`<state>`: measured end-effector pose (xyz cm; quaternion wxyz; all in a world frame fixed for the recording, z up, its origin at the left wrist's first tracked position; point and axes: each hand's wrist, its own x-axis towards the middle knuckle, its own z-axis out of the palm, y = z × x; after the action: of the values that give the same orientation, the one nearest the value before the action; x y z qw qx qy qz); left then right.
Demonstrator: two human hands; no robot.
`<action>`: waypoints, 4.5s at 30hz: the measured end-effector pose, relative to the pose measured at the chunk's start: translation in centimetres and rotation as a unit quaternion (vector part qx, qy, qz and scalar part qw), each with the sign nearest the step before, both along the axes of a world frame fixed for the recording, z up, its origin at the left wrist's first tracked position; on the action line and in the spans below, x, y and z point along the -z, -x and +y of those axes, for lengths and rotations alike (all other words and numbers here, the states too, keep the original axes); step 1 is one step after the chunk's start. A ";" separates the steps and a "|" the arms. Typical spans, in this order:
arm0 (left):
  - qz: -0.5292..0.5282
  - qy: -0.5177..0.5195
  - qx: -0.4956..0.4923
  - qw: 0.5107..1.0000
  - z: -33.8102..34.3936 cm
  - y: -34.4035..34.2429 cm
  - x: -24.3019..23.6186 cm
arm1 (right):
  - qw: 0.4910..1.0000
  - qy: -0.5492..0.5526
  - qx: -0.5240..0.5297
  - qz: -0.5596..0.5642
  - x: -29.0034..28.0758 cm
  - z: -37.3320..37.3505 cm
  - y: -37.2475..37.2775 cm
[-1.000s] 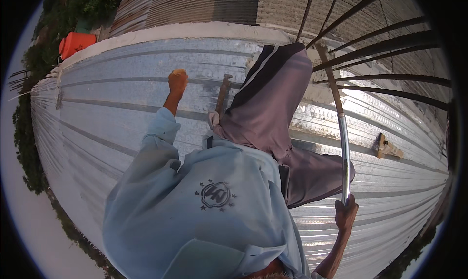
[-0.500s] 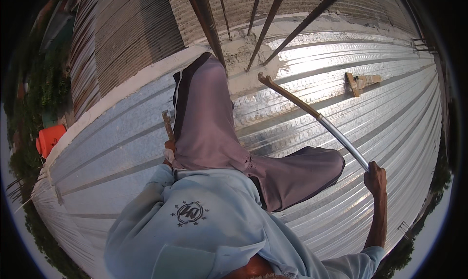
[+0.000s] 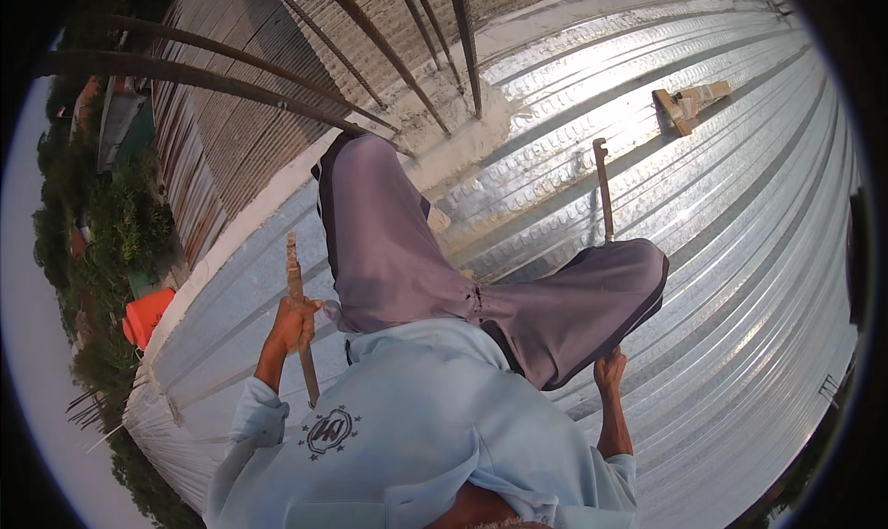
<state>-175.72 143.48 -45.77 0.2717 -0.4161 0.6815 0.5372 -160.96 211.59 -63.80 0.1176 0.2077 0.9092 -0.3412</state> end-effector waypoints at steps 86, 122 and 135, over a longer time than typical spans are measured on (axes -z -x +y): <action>0.621 0.055 -0.295 0.725 26.0 44.9 -39.7 | 0.949 0.064 -0.211 -0.227 -19.8 -6.9 37.1; 0.566 -0.156 -0.178 0.790 21.4 48.3 -39.7 | 0.919 0.039 -0.295 -0.259 -12.6 -5.0 41.2; 0.581 -0.182 -0.144 0.780 20.8 48.6 -39.5 | 0.856 0.226 -0.018 -0.464 -14.0 -7.9 38.5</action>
<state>-224.28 164.29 -6.27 -0.1858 -0.0618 0.5320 0.8238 -199.46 203.69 -49.81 0.5756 0.2934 0.6504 -0.3994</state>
